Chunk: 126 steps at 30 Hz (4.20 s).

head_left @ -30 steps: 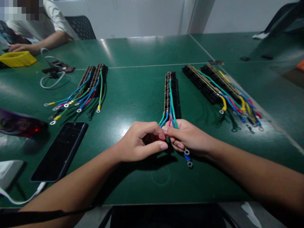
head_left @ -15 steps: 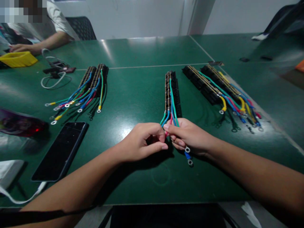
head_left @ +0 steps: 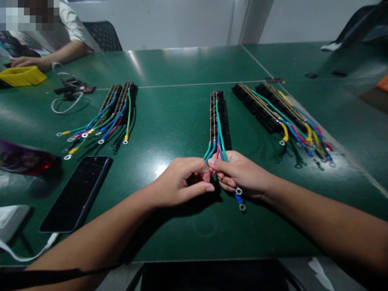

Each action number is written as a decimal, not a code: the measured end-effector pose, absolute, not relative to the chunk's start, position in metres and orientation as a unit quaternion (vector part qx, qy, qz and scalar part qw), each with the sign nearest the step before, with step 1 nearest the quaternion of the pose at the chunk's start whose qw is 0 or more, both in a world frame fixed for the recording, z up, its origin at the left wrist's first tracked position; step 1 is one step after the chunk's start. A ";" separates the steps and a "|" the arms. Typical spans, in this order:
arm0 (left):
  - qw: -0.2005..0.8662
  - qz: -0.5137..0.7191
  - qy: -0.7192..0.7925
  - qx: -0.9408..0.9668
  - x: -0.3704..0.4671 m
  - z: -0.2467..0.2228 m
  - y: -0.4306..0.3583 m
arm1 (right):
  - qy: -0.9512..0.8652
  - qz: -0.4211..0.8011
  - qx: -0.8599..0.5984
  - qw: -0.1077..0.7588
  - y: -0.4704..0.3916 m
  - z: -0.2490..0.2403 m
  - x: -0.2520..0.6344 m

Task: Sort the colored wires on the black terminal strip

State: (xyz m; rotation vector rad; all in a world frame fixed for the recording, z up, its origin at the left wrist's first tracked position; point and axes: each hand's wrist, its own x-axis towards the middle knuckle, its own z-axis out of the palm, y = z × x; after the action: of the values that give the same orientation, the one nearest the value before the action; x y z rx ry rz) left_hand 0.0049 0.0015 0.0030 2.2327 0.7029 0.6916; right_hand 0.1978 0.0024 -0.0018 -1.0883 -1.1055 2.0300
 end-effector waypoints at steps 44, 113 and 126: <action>0.364 0.238 0.295 0.851 0.005 0.000 0.000 | -0.413 0.762 -0.407 0.288 0.001 -0.001 0.196; 0.351 0.213 0.357 0.839 0.010 0.003 -0.005 | -0.402 0.746 -0.433 0.306 -0.002 0.003 0.194; 0.355 0.214 0.363 0.834 0.011 0.003 -0.004 | -0.400 0.745 -0.435 0.311 -0.002 0.002 0.193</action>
State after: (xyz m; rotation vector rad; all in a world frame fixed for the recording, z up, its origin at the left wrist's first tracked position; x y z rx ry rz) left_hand 0.0112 -0.0045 0.0031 2.1563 0.9381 0.5528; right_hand 0.1932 -0.0019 0.0023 -1.1471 -1.0556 1.9656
